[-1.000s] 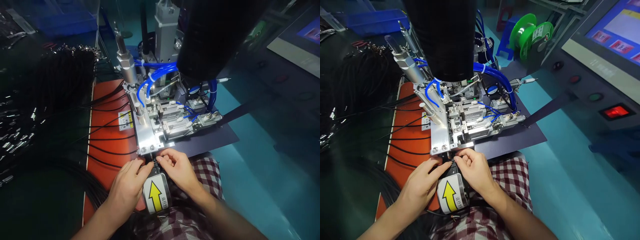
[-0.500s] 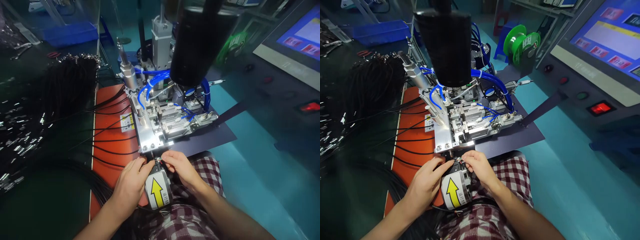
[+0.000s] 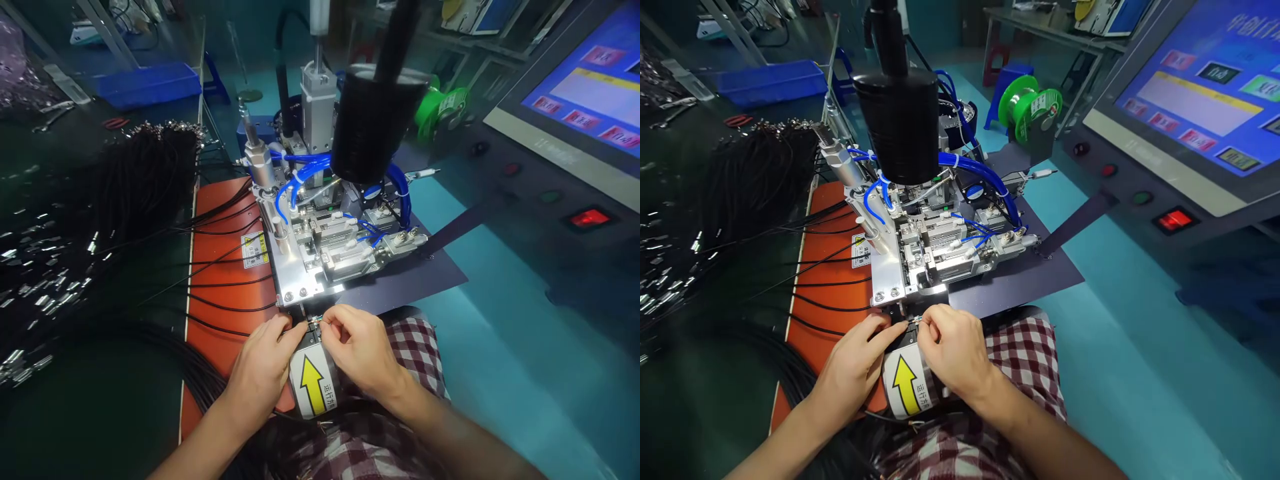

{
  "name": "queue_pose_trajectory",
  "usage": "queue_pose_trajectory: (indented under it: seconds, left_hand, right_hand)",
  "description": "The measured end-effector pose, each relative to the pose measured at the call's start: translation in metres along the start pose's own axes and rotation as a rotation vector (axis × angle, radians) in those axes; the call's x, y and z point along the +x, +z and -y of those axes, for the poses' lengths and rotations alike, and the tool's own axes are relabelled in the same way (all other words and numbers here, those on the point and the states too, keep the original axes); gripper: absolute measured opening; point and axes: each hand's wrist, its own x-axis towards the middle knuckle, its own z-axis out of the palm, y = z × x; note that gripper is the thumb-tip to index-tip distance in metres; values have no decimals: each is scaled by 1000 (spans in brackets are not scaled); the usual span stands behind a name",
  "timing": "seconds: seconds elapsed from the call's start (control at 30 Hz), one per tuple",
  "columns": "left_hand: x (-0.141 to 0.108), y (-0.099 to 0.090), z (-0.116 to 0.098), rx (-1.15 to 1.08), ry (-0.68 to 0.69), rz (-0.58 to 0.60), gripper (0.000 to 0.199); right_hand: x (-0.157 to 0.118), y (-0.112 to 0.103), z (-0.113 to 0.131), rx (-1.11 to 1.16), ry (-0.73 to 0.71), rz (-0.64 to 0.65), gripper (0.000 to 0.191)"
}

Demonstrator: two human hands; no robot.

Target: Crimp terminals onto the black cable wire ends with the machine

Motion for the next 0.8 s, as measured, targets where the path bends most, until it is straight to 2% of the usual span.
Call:
queue_pose_trajectory:
  seconds: [0.2, 0.33, 0.47, 0.6, 0.8]
  left_hand:
    - [1, 0, -1, 19, 4, -6, 33]
    - [0, 1, 0, 20, 5, -11, 34]
    - [-1, 1, 0, 44, 7, -6, 34]
    - [0, 0, -1, 70, 15, -16, 31]
    - [0, -1, -1, 62, -5, -10, 33]
  right_hand:
    - [5, 5, -17, 451, 154, 120, 13]
    - [9, 6, -22, 598, 208, 144, 11]
    - [13, 4, -30, 779, 358, 316, 18]
    - [12, 5, -35, 830, 373, 275, 24]
    - [7, 7, -24, 750, 326, 216, 27]
